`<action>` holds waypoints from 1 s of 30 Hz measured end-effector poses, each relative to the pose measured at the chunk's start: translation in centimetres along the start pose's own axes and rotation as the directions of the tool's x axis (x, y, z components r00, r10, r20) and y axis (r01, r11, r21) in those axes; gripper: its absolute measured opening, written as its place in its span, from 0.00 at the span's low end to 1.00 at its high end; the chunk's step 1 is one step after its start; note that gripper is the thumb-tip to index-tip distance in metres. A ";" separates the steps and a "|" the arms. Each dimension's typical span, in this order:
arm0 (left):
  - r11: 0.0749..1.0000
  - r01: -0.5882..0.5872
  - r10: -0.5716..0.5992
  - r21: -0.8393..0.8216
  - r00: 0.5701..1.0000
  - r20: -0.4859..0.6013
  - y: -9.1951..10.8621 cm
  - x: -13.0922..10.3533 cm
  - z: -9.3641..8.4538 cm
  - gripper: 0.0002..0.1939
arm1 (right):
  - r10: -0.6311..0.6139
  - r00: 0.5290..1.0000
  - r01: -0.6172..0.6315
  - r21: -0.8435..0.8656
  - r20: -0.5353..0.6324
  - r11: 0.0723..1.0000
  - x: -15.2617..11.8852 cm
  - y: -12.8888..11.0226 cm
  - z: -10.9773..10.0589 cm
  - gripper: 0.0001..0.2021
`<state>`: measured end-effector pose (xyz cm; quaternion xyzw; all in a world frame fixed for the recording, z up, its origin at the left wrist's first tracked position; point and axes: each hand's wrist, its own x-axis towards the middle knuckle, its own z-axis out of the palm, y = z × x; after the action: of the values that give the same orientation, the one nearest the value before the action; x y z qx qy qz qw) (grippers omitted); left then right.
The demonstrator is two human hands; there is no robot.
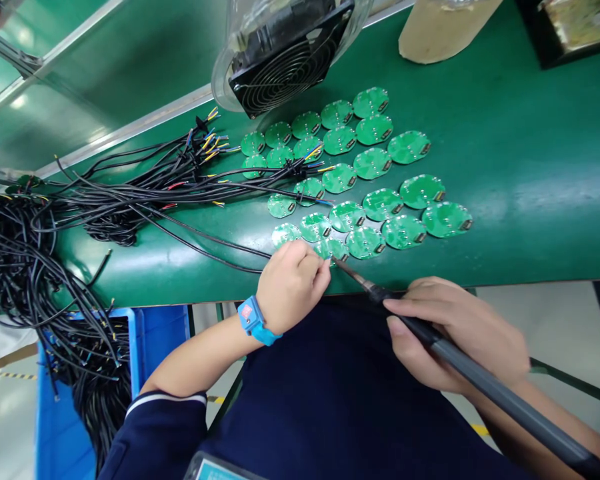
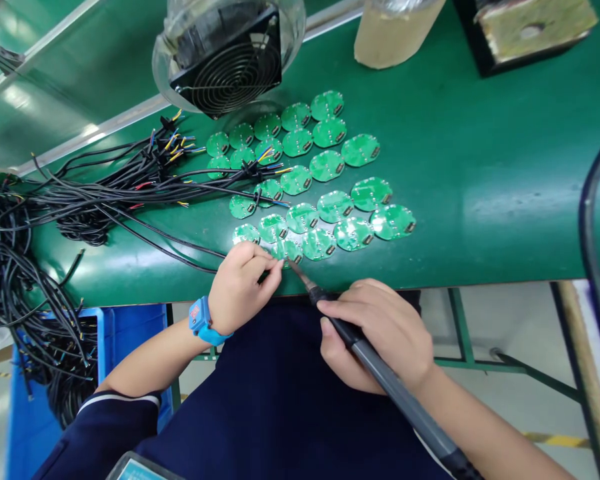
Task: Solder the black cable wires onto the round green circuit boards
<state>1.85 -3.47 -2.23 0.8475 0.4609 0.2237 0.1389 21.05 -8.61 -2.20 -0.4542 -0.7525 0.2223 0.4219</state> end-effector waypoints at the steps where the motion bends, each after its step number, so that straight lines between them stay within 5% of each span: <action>1: 1.000 0.004 -0.004 0.001 1.000 0.000 0.0 0.0 0.0 0.12 | -0.002 1.000 0.002 -0.009 0.003 1.000 0.0 -0.1 0.0 0.10; 8: 0.998 0.061 -0.060 -0.021 0.998 0.024 0.3 0.3 -0.1 0.11 | -0.072 0.997 0.071 -0.056 -0.009 0.996 0.3 -0.4 0.0 0.10; 16: 0.989 0.139 -0.132 -0.057 0.986 0.101 0.4 0.9 -0.8 0.08 | -0.015 0.990 0.017 0.010 -0.140 1.000 0.6 -0.5 -0.6 0.11; 22: 0.983 0.132 -0.109 -0.126 0.978 0.177 -0.1 1.3 -1.4 0.05 | -0.031 0.994 0.036 0.045 -0.107 0.998 1.3 -0.4 0.0 0.12; 30: 0.973 0.185 -0.164 -0.139 0.975 0.152 -0.1 1.5 -1.4 0.05 | -0.044 0.994 0.050 0.064 -0.096 0.997 1.0 -0.1 0.0 0.13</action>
<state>1.81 -2.10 -0.74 0.8040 0.5046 0.1854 0.2540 20.72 -7.77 -1.69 -0.4322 -0.7344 0.2155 0.4770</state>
